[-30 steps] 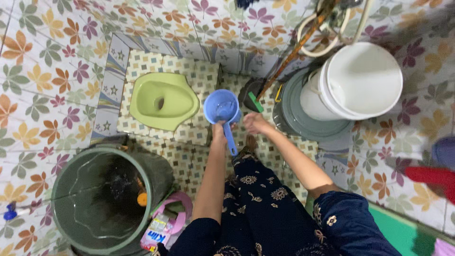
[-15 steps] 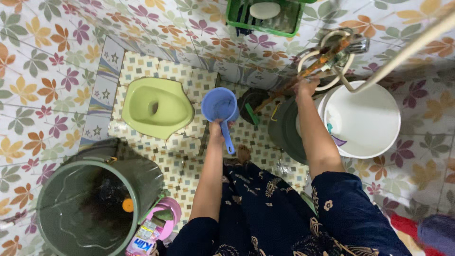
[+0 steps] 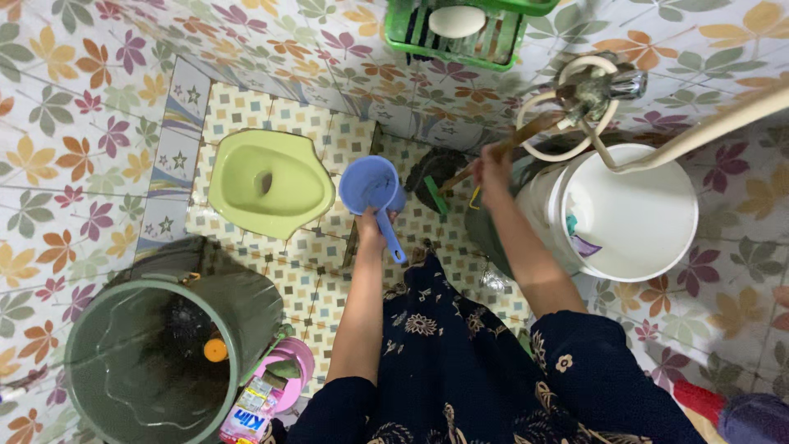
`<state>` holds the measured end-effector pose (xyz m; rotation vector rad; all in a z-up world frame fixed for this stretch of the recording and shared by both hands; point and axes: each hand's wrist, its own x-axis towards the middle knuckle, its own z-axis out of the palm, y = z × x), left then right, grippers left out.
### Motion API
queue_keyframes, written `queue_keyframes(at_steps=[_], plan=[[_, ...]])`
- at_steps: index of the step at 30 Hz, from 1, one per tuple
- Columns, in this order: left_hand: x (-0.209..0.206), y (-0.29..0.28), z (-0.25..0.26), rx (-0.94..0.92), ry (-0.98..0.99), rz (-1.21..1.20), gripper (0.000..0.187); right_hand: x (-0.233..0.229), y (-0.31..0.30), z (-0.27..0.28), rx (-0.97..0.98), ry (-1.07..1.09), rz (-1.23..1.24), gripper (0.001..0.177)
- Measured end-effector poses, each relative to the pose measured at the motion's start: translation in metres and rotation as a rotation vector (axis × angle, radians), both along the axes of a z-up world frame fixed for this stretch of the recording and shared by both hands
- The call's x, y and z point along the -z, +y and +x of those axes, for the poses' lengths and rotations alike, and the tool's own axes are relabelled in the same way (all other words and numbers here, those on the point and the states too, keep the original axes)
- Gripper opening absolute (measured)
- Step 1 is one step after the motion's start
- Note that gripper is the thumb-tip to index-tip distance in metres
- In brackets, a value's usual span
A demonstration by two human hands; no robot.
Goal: The person cleans a bathroom floor by pouring water from a bucket using a smaller scoop and then scrubbing the tiles with a long-handled brush.
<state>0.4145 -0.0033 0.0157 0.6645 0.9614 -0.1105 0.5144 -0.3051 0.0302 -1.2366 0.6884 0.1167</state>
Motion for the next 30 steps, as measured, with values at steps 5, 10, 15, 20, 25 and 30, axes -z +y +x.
queue_keyframes(at_steps=[5, 10, 15, 20, 25, 30], plan=[[-0.063, -0.041, 0.009, 0.141, -0.037, 0.207, 0.077, 0.021, 0.051, -0.053, -0.275, -0.109, -0.087, 0.019], [-0.058, -0.069, 0.02, 0.363, -0.202, 0.357, 0.083, 0.031, 0.081, -0.086, -0.535, -0.025, -0.295, 0.035], [-0.027, -0.084, 0.026, 0.53, -0.137, 0.016, 0.048, 0.0, 0.093, -0.097, -0.483, -0.201, -0.105, 0.04], [-0.076, -0.082, 0.025, 0.571, -0.161, 0.283, 0.056, -0.055, 0.073, -0.099, -0.261, 0.255, 0.37, 0.033], [-0.054, -0.085, 0.016, 0.691, -0.139, 0.315, 0.068, -0.016, 0.074, -0.107, -0.26, 0.278, 0.498, 0.033], [-0.017, -0.064, 0.003, 0.408, -0.308, 0.667, 0.109, 0.033, 0.086, -0.117, -0.113, 0.313, 0.661, 0.021]])
